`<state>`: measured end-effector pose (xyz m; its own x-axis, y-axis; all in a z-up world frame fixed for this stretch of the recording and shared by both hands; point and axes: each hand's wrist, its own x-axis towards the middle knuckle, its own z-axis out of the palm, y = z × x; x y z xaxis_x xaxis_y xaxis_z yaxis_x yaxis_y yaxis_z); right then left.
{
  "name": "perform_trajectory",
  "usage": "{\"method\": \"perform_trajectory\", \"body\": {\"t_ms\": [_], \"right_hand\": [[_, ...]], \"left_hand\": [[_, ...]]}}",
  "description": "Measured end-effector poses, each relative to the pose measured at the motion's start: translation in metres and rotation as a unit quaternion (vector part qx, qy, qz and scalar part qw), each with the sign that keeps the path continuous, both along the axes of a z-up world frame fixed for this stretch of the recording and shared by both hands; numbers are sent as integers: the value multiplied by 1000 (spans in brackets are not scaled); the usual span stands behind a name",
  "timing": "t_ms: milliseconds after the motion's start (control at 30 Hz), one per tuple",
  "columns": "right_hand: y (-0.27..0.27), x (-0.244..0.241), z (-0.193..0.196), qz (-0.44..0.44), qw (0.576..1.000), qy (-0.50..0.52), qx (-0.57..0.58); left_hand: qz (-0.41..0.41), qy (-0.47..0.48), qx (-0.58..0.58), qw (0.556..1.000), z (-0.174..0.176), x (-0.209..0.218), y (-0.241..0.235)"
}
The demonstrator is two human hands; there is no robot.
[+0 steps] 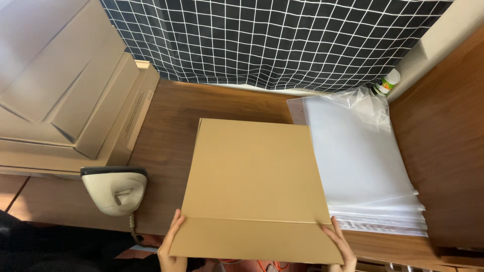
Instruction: The person places a light blue baseball jersey into a clear plastic bag, then puts the bagged jersey into a cardboard box and closes it. The person then takes a white shirt from a clothes rack, lays it on the table, and irons it.
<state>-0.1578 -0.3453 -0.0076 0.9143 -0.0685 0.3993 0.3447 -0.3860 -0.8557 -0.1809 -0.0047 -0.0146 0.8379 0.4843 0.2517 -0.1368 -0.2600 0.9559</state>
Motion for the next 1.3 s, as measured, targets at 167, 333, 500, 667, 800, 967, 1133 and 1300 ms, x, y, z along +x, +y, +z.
{"method": "perform_trajectory", "body": {"t_ms": [167, 333, 500, 667, 800, 967, 1133, 1300], "right_hand": [[11, -5, -12, -85, 994, 47, 48], [1, -3, -45, -78, 993, 66, 56], [-6, 0, -66, -43, 997, 39, 59], [-2, -2, -72, -68, 990, 62, 102], [-10, 0, -95, -33, 995, 24, 88], [2, 1, -86, -53, 993, 50, 94], [3, 8, -70, -47, 991, 67, 106], [-7, 17, -59, -60, 990, 51, 115]], "left_hand": [[-10, 25, -23, 999, -24, -5, 0], [-14, -11, -33, 999, -63, -5, 2], [-38, -37, -107, 993, -91, -3, 1], [13, 72, -223, 972, -98, -1, -1], [24, 0, -165, 986, -112, 4, -1], [68, 51, -282, 956, -108, 17, -4], [69, 101, -275, 954, -79, 21, -4], [78, 100, -265, 956, -71, 22, -7]]}}
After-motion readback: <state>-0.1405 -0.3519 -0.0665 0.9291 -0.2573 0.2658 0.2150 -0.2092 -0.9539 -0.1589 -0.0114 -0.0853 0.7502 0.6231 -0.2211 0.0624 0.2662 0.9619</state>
